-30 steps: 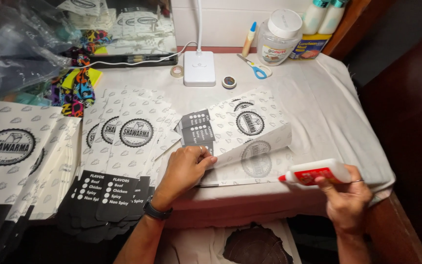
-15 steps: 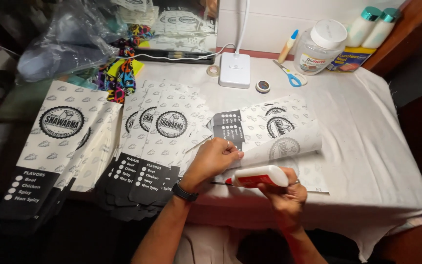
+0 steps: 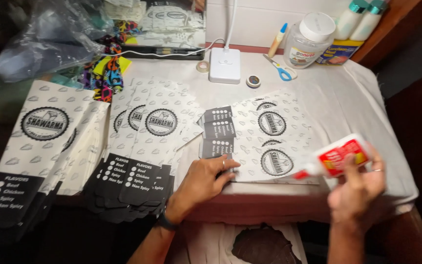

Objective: The person assembles flat paper packages by applying glue to the edges and folding them into triangular pouches. The person repeats this process for multiple packages, stacking the finished ones on the table.

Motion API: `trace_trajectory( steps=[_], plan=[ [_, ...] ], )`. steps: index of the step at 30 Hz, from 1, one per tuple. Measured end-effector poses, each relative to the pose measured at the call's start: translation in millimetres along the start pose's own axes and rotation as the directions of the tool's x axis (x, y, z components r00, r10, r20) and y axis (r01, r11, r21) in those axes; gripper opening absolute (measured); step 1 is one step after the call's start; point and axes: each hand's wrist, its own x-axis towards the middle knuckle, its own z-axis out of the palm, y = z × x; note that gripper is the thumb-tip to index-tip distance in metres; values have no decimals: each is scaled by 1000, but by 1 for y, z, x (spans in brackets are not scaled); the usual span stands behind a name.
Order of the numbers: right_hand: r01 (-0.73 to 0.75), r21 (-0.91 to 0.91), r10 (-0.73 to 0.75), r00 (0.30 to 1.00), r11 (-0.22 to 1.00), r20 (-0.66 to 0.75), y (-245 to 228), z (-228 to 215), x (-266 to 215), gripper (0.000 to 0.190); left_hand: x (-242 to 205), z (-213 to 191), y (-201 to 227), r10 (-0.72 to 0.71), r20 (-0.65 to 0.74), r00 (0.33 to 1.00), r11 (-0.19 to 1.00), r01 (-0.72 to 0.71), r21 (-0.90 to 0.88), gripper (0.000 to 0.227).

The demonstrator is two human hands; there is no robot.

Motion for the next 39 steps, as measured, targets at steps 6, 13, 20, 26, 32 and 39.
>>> trace_trajectory(
  steps=[6, 13, 20, 26, 32, 39],
  plan=[
    [401, -796, -296, 910, 453, 290, 11, -80, 76, 48, -13, 17, 0, 224, -116, 968, 969, -208, 130, 29],
    [813, -255, -93, 352, 524, 931, -55, -19, 0, 31, -22, 9, 16, 495, -232, 837, 858, -428, 284, 14],
    [910, -41, -251, 157, 412, 955, -62, 22, -21, 18, -38, 6, 11, 389, -243, 888, 864, -261, 431, 21],
    [920, -46, -246, 151, 388, 957, -57, 19, -17, 15, -35, 11, 8, 395, -241, 886, 848, -251, 467, 21],
    [928, -61, -265, 167, 367, 950, -55, 18, -19, 12, -36, 8, 14, 410, -273, 870, 864, -275, 421, 15],
    [937, -84, -255, 178, 340, 950, -52, 17, -21, 14, -36, 3, 23, 426, -279, 861, 842, -264, 470, 15]
  ],
)
